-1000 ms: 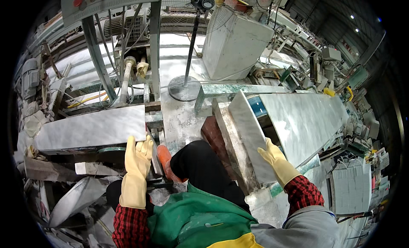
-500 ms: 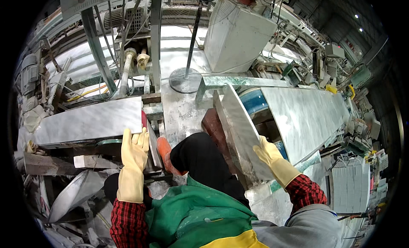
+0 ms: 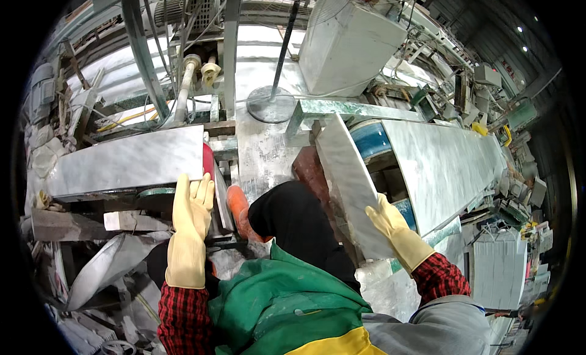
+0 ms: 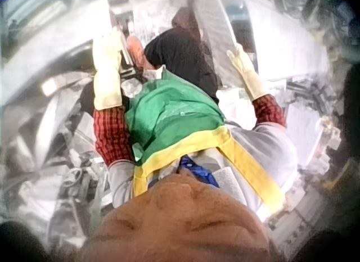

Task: The person repeatedly places rectangular white slabs onto a rotating red polishing wheel in a factory setting. They hold the slabs with gloved hands, pressing them against the wheel to smooth the surface, then remove them and repeat the process with new slabs.

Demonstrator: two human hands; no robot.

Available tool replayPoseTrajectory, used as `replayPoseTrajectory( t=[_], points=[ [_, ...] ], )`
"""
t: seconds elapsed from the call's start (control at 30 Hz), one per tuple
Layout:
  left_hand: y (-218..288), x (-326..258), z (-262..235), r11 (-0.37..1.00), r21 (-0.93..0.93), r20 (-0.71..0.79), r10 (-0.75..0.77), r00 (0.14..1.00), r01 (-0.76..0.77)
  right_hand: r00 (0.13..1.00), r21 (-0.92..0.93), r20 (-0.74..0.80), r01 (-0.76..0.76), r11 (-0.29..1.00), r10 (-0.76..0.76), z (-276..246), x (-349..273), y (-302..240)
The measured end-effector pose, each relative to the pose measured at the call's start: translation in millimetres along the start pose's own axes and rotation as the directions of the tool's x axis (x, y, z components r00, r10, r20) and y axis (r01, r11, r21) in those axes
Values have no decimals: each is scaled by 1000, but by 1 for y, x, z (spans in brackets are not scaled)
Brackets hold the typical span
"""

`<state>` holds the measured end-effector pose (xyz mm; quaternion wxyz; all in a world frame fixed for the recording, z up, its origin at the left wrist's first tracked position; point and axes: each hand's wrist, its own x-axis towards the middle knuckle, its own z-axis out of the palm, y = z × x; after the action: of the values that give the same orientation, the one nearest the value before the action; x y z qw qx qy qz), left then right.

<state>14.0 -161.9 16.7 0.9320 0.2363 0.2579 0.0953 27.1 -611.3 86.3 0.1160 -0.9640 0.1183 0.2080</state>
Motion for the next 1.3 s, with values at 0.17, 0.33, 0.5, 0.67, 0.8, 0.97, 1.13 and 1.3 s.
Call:
replayPoseTrajectory(
  t=[0.17,0.33,0.5,0.67,0.8,0.97,1.13,1.3],
  points=[
    [2,-12,2,981,176,66,-97,993,84,993,8,-75,88,996,-87,14,3,8],
    [4,-10,-5,970,234,110,-99,989,71,966,57,-123,233,971,-225,29,9,21],
    [4,-10,3,981,177,53,-96,994,85,969,24,-83,237,971,-234,17,3,8],
    [-5,-3,-1,971,234,71,-65,995,47,961,1,-149,237,972,-234,27,12,22],
    [-8,-7,11,965,259,69,-60,996,40,954,-1,-160,258,966,-255,39,17,34],
    [8,-17,38,964,230,-1,-135,991,132,951,5,-176,261,965,-256,38,10,26],
    [-2,-4,8,996,79,33,-40,999,37,928,-23,-220,304,952,-301,60,23,44],
    [-2,6,-5,998,51,63,-41,997,37,957,28,-157,250,968,-243,46,16,34]
  ],
)
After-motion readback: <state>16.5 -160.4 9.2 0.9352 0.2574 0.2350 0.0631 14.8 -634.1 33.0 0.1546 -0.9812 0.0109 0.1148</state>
